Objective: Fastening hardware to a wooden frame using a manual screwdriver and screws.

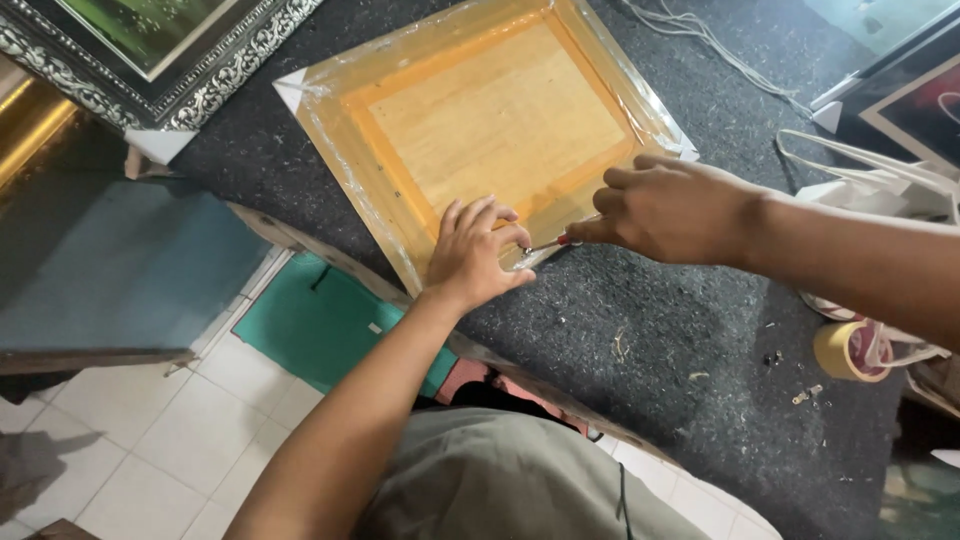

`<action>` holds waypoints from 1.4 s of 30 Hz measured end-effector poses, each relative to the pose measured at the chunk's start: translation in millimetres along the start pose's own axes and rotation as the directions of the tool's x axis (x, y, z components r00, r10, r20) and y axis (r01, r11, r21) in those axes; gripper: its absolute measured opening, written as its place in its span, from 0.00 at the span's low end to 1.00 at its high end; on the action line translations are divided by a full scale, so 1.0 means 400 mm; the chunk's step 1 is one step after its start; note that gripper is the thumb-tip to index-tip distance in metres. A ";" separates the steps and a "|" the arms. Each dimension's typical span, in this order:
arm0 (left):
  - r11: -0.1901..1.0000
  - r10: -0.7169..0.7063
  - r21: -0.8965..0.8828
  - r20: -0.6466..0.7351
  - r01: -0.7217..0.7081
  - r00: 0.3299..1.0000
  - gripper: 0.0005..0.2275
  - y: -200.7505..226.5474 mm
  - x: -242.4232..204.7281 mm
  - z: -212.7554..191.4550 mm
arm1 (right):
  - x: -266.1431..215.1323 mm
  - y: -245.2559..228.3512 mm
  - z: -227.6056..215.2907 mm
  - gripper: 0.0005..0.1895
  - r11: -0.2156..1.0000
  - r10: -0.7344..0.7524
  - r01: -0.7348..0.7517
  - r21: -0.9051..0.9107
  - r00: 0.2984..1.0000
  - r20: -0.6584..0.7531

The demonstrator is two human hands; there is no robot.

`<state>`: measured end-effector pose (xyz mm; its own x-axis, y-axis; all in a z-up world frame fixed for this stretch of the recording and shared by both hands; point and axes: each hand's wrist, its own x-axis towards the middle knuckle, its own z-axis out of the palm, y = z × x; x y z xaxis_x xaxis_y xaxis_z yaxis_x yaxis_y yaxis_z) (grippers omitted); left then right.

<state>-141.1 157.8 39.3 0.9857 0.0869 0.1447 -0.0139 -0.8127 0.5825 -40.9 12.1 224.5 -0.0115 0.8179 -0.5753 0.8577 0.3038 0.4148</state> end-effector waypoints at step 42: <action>0.983 0.132 0.141 -0.087 -0.119 0.987 0.16 -0.016 -0.002 0.053 | 0.006 -0.004 0.033 0.18 0.984 0.003 -0.004 0.178 1.000 0.006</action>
<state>-138.2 151.0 18.4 0.9568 0.0287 0.2892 -0.1069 -0.8905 0.4422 -35.6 7.3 213.0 -0.0062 0.8158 -0.5784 0.9354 0.2092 0.2850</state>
